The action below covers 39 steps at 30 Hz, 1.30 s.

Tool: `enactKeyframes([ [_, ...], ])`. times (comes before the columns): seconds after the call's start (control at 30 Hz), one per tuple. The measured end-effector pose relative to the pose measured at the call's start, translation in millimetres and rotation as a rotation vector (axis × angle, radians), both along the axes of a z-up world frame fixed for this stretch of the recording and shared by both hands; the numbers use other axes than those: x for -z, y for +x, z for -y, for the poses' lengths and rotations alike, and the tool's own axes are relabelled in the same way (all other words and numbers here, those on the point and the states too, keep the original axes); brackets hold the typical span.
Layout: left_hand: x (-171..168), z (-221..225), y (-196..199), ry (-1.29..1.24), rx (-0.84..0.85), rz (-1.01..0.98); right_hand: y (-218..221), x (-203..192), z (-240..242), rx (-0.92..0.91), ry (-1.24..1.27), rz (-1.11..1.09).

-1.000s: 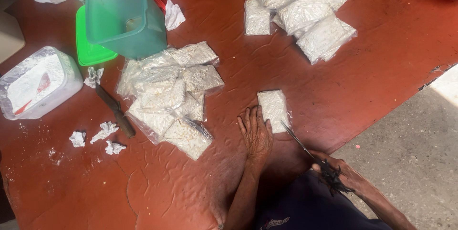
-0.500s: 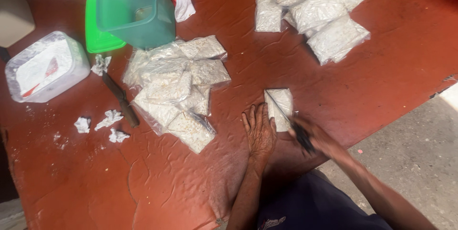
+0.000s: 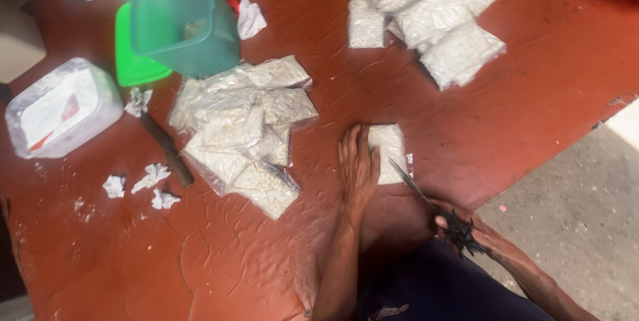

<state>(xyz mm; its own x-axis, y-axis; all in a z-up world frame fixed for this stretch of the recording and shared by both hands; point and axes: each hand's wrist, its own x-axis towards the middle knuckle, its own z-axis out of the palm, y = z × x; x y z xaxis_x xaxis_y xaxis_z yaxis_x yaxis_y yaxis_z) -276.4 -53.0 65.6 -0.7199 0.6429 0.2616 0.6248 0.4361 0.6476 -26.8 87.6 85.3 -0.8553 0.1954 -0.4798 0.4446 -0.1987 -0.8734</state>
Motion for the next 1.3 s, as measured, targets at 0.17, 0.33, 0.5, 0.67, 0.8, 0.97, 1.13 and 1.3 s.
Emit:
enactKeyframes([
  [0.17,9,-13,-23,-0.142,0.115,-0.103,-9,0,4,0.137,-0.035,-0.055],
  [0.33,19,2,-11,-0.15,0.087,-0.054,-10,3,15,0.188,0.003,0.197],
  [0.5,24,-7,-3,-0.169,0.026,-0.112,-29,19,9,0.16,-0.032,0.143],
  [0.67,21,-9,-7,-0.142,0.031,-0.133,-66,27,-11,0.125,-0.187,-0.045],
  [0.8,20,-7,-4,-0.157,0.06,-0.108,-108,22,-7,0.186,-0.189,-0.067],
  [0.97,7,-4,0,-0.12,0.047,-0.119,-140,22,-12,0.281,-0.234,-0.112],
  [1.13,21,-29,-12,-0.14,-0.054,-0.154,-63,24,-46,0.347,-0.376,-0.257],
  [1.3,70,-45,-32,0.247,-0.069,0.26,-1,21,-62,0.392,-0.118,-0.112],
])
